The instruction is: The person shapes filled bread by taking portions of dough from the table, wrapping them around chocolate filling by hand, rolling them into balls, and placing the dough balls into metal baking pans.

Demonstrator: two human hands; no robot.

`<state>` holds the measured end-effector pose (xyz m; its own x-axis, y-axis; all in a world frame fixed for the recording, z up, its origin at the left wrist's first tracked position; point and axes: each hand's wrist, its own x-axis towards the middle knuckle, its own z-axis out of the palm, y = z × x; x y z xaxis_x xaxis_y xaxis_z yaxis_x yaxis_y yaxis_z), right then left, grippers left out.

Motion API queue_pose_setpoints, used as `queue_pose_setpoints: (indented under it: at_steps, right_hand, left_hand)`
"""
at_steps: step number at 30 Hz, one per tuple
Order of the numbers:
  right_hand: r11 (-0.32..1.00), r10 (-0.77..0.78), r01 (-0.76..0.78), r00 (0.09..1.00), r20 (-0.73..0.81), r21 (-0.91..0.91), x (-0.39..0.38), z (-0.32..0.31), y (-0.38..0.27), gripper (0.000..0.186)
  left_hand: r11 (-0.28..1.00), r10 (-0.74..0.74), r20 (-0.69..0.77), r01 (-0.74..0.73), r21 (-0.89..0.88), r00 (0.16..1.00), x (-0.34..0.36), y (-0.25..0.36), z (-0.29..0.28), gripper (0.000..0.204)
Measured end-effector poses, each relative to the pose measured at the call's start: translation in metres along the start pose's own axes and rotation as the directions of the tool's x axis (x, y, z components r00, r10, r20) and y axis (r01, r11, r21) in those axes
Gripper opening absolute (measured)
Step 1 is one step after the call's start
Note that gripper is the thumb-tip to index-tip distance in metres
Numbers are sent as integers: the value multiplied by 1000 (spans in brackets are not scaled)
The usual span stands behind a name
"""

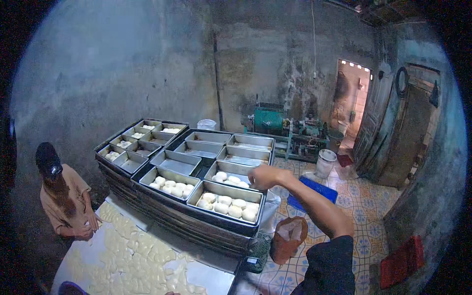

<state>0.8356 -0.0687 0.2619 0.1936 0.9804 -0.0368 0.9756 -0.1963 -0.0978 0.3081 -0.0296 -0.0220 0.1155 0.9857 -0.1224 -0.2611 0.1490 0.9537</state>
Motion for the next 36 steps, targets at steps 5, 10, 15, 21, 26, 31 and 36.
queue_pose_setpoints:
  at_steps: [5, 10, 15, 21, 26, 31, 36]
  right_hand:
    - [991, 72, -46, 975, 211, -127, 14, -13, -9, 32]
    - [985, -134, 104, 963, 234, 136, 8, -27, 26, 38]
    - [970, -227, 230, 973, 37, -80, 19, -33, -24, 34]
    - [963, -248, 241, 967, 50, 122, 33, -3, -9, 29]
    - [943, -275, 288, 957, -97, 168, 35, -12, 10, 20]
    - [962, -228, 239, 970, -90, 133, 26, -11, -8, 21]
    - [972, -207, 215, 974, -88, 98, 31, 6, -13, 20]
  left_hand:
    - [1000, -21, -146, 22, 8, 989, -15, -10, -20, 26]
    - [996, -84, -142, 80, -32, 986, -18, -21, -33, 25]
    - [998, -5, -206, 17, 55, 979, -12, -19, -34, 20]
    - [1000, 11, -188, -10, 8, 982, 9, -24, -20, 19]
    - [1000, 5, -179, -3, 7, 984, 7, -31, -14, 20]
    - [999, -8, -200, 16, 38, 980, 0, -20, -1, 20]
    - [999, -14, -201, 20, 25, 979, 0, -11, 6, 19]
